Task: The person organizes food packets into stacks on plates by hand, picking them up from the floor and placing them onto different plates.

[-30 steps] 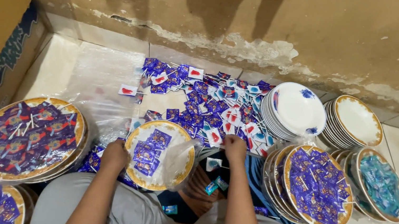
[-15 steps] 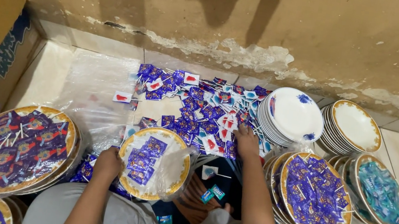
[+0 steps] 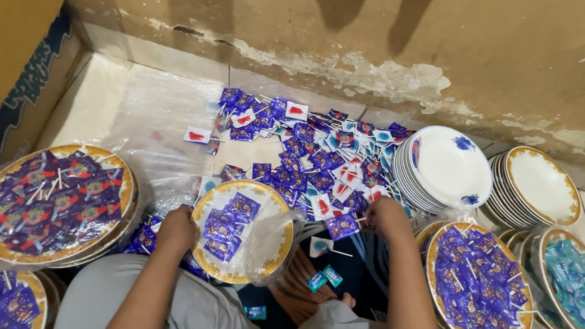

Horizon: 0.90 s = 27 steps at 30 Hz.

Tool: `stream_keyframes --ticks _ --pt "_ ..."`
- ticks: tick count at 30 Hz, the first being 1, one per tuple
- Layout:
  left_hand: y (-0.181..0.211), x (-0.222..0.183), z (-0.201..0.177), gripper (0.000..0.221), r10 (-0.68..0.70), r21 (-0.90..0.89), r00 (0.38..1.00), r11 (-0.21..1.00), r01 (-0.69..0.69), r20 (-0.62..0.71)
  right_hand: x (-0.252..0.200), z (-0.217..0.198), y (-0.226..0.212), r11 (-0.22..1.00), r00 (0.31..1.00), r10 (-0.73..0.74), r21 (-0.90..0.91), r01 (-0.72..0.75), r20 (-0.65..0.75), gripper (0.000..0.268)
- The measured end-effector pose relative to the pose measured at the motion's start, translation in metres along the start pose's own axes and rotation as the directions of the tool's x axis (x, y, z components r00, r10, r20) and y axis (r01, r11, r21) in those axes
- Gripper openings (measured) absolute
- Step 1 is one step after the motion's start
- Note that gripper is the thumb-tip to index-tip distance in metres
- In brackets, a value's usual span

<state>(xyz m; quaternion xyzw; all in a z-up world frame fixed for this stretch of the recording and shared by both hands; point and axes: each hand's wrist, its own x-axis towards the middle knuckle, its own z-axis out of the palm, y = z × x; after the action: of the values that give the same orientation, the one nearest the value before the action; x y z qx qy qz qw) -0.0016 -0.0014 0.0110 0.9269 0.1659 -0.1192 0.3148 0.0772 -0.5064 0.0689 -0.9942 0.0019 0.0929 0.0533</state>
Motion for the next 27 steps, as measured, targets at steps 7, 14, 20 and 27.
stream_keyframes --ticks 7,14,20,27 --pt "-0.005 0.007 0.006 0.036 -0.002 -0.030 1.000 1.000 0.002 -0.007 -0.033 0.012 -0.091 0.965 0.973 -0.213 0.173 0.196 0.089 0.009" --pt "-0.001 0.001 0.001 0.036 -0.005 -0.034 1.000 0.999 0.005 0.006 -0.038 0.071 -0.153 0.901 0.936 -0.347 0.298 0.315 0.059 0.011" --pt "-0.003 0.003 0.006 0.034 -0.004 -0.044 1.000 0.999 0.003 -0.009 -0.047 0.090 -0.164 0.894 0.957 -0.272 0.340 0.291 -0.105 0.010" --pt "-0.008 0.013 0.011 0.036 -0.018 -0.037 1.000 0.999 0.018 -0.002 -0.057 0.116 -0.191 0.910 0.943 -0.210 0.300 0.285 -0.257 0.016"
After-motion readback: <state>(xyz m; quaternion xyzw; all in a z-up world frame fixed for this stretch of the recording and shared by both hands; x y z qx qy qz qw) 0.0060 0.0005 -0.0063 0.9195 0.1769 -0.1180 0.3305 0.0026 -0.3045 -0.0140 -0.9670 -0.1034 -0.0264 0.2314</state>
